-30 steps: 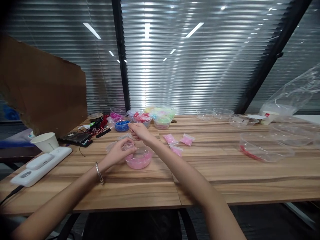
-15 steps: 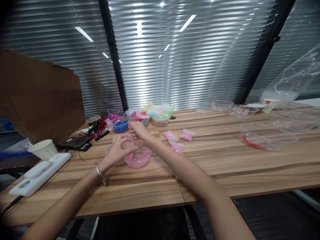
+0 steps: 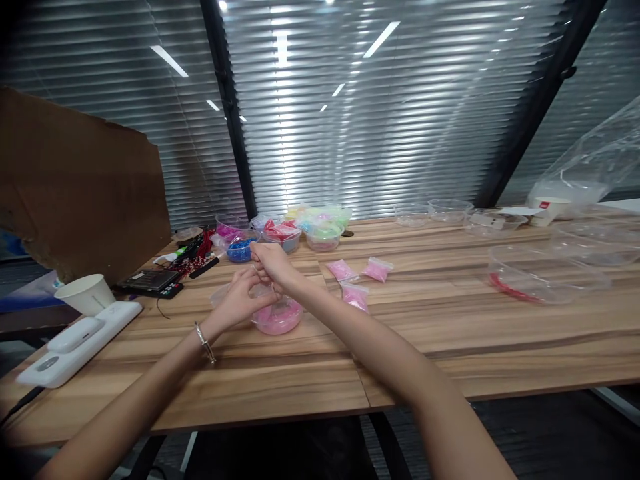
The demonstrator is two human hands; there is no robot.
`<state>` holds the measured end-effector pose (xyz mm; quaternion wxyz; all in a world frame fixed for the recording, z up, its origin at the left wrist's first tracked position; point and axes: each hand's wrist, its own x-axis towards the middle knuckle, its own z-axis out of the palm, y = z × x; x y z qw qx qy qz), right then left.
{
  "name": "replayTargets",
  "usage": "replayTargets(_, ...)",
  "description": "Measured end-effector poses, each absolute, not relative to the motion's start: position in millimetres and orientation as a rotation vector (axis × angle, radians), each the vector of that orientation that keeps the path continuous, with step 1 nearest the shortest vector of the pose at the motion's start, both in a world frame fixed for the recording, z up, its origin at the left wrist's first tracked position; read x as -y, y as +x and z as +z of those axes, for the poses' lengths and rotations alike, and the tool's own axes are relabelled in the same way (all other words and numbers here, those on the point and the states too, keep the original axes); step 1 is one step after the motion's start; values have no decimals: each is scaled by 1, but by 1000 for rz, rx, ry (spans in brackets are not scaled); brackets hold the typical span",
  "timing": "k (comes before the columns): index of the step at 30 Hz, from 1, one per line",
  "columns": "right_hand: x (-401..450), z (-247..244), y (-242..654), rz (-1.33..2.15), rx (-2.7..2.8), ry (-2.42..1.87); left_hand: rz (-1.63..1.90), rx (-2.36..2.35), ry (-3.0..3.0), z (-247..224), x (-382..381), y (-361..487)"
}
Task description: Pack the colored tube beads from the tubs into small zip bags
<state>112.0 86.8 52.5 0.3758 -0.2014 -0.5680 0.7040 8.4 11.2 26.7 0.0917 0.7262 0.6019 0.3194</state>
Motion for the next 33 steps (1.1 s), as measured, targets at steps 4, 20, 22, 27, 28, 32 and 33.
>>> replayTargets(4,-82,54,109,1735,1447,-545,959,-1773,2145,26,-11,9)
replayTargets(20,-77,59,116,1639,1544,-648,857,-1323,1955,36,-9,-10)
replayTargets(22,-75,60,117,1626,1562,-653,847,-1292,1950,38,-9,-11)
replayTargets(27,-74,62,118,1543,1620,-676,901,-1356,1944,34,-10,-7)
replayTargets(28,-74,62,119,1517,1634,-684,924,-1379,1956,32,-10,-6)
replayTargets(32,-73,64,120,1401,1691,-717,1012,-1520,1981,27,-9,-5)
replayTargets(33,-73,64,121,1373,1706,-724,1039,-1548,1972,26,-9,-5)
